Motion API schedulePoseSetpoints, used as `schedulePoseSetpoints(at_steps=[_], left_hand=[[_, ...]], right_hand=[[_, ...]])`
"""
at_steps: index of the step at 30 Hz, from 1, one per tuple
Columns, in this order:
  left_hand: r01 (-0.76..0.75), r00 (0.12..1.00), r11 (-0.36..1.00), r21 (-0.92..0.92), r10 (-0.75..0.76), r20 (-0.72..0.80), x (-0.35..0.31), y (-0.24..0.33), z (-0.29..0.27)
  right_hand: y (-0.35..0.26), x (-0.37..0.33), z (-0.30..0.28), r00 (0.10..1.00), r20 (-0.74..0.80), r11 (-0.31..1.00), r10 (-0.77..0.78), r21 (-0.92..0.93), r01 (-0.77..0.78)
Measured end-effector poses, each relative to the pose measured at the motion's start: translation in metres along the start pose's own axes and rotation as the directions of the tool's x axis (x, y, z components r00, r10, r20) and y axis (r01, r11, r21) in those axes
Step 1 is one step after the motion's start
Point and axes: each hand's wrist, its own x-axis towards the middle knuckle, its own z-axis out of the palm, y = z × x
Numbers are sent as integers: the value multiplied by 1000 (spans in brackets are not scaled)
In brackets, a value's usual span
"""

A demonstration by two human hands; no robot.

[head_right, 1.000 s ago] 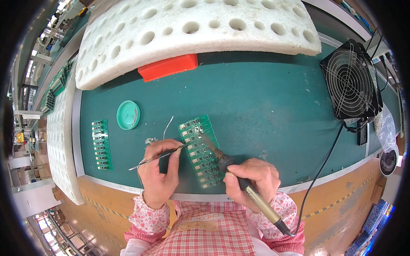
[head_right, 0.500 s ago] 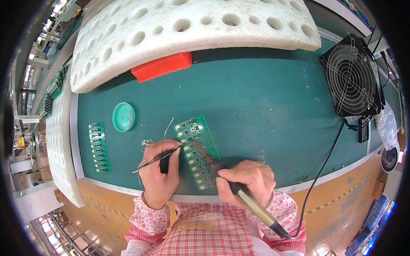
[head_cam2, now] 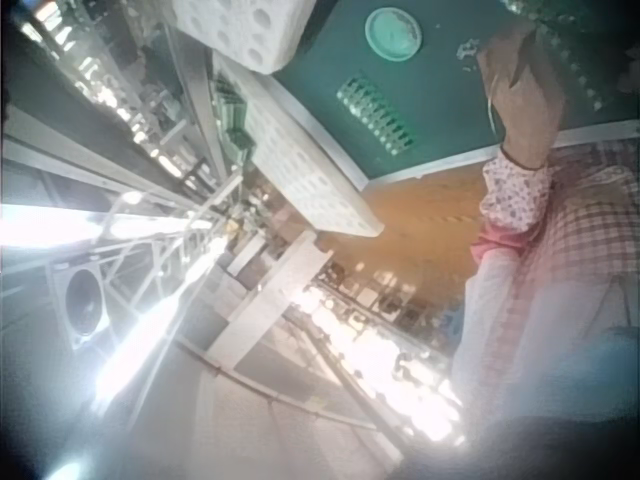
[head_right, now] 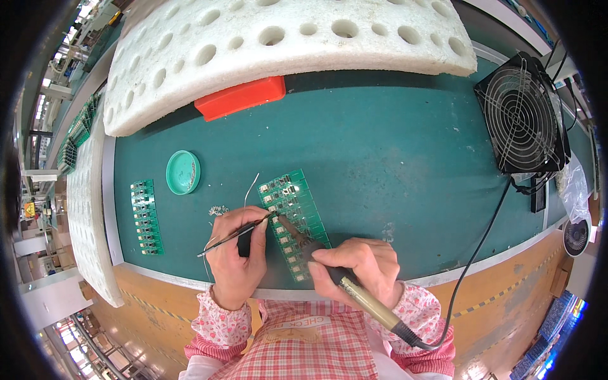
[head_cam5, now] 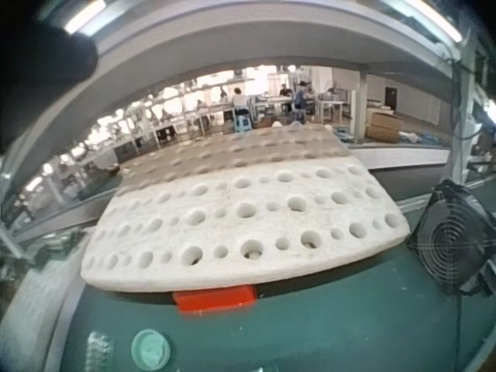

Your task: The person solders electronic components onto a series of printed circuit board strips using a soldering iron and solder wire. The components are held in place with tweezers while being soldered.

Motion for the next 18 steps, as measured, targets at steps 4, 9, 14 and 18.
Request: schedulePoseSetpoints(at_steps=[4, 9, 14, 18], left_hand=[[8, 1000, 1000, 7, -8, 7, 0, 0, -1], [-10, 1000, 1000, 9, 9, 5, 0, 0, 0], [-29, 999, 999, 19, 28, 22, 3, 1, -2], [-39, 998, 997, 72, 35, 51, 6, 4, -5]], right_hand=[[0, 0, 3, 1000, 10, 1000, -4, -23, 5], [-1, -3, 5, 1000, 1, 1000, 20, -22, -20], [-4, 5, 3, 998, 40, 997, -49, -54, 51], [-5, 12, 2, 987, 106, 989, -120, -80, 128]])
